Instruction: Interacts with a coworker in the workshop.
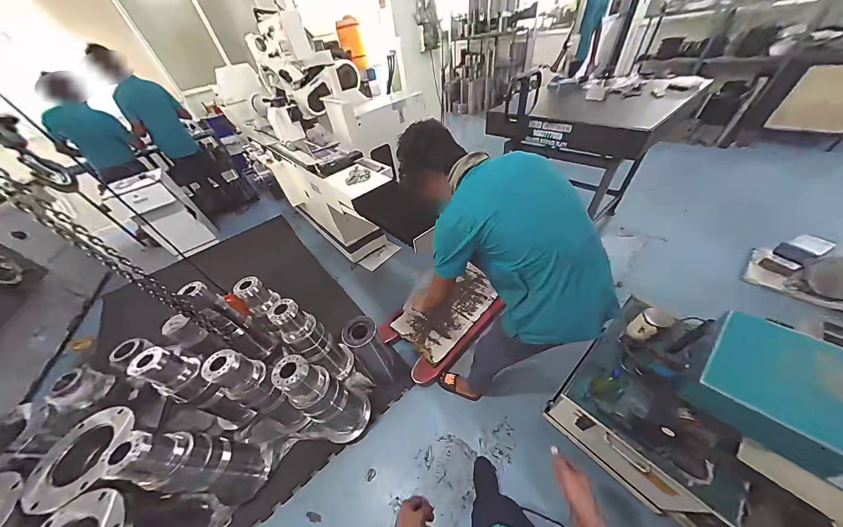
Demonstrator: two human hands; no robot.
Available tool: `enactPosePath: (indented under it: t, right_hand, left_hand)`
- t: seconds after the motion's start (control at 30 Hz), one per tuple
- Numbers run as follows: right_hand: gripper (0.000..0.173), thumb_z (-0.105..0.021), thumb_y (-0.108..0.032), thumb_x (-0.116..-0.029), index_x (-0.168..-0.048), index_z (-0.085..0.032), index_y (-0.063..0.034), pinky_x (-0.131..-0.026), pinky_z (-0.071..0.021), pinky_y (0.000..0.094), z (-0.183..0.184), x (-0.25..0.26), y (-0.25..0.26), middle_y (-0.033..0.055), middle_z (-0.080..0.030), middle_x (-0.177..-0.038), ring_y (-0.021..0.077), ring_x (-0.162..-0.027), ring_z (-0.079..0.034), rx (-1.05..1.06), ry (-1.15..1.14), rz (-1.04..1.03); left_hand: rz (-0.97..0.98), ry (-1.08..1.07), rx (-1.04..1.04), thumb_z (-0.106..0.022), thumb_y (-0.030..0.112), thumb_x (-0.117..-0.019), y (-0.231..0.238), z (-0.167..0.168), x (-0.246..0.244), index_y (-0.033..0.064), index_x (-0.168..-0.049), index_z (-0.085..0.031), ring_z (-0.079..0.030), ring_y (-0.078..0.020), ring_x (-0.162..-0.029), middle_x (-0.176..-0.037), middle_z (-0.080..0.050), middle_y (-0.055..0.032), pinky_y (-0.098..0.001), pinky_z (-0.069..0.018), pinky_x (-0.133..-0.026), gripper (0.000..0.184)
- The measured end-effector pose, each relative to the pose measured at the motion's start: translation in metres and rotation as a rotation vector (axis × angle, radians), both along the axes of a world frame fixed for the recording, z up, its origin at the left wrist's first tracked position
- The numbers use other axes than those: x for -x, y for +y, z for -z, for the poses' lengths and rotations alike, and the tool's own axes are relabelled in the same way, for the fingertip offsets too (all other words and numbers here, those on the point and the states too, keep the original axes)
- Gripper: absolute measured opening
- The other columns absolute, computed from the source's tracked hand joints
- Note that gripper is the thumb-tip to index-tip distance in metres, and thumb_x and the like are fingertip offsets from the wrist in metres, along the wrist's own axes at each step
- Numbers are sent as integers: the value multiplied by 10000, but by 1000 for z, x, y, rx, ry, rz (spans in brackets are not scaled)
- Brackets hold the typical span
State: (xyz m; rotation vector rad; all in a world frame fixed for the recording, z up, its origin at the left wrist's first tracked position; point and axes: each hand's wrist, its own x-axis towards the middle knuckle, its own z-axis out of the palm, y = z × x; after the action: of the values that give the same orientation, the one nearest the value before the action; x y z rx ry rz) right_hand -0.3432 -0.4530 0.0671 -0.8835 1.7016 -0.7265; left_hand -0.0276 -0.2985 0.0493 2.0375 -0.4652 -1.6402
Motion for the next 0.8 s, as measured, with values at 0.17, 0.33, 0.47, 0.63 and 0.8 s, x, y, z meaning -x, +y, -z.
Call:
enactPosePath:
  t: [0.17,0.33,0.47,0.63,0.8]
  right_hand:
    - [657,-541,-386,-1055,-1527,-402,50,-1196,-369,517,-104,-56,-169,269,-451,-1547,371,-1441,-453,522,229,-229]
    - [576,-510,-400,-1047,-1468,-521,-7,-1187,-402,503,-214,-104,-282,172,-514,-1530,302,-1441,-472,1130,323,-356]
    - [696,-424,-527,-1049,-1528,-445,-23,-1223,-284,587,-249,-137,-357,177,-353,-1641,348,-1523,-327,1178,479,-516]
    - [819,-283,-652,-1040,-1604,-331,-61,-1198,-236,680,-223,-172,-427,154,-221,-1704,387,-1552,-248,1012,659,-653]
    - [721,-276,-557,-1085,-1589,-365,-50,-1214,-207,669,-179,-190,-474,192,-264,-1680,392,-1553,-243,861,824,-824]
  left_hand:
    - [-79,-90,155,-546,204,-1073,-117,-39,-12,-50,-1300,-595,-691,-342,-989,-1175,-682,-246,-510,-558,-861,344]
    - [-87,-124,431,-589,150,-1039,-237,-102,-8,-53,-1342,-558,-689,-312,-1011,-1193,-665,-237,-477,-575,-864,366]
    - [-22,-393,730,-708,255,-942,-329,-143,2,-73,-1454,-468,-582,-340,-1290,-1404,-559,-280,-464,-493,-1094,654]
    - [192,-738,861,-669,448,-936,-428,-192,18,49,-1553,-415,-356,-395,-1488,-1632,-341,-207,-617,-355,-1162,777]
    - [422,-773,824,-662,442,-949,-511,-190,19,75,-1601,-337,-206,-376,-1558,-1691,-208,-194,-612,-268,-1207,816]
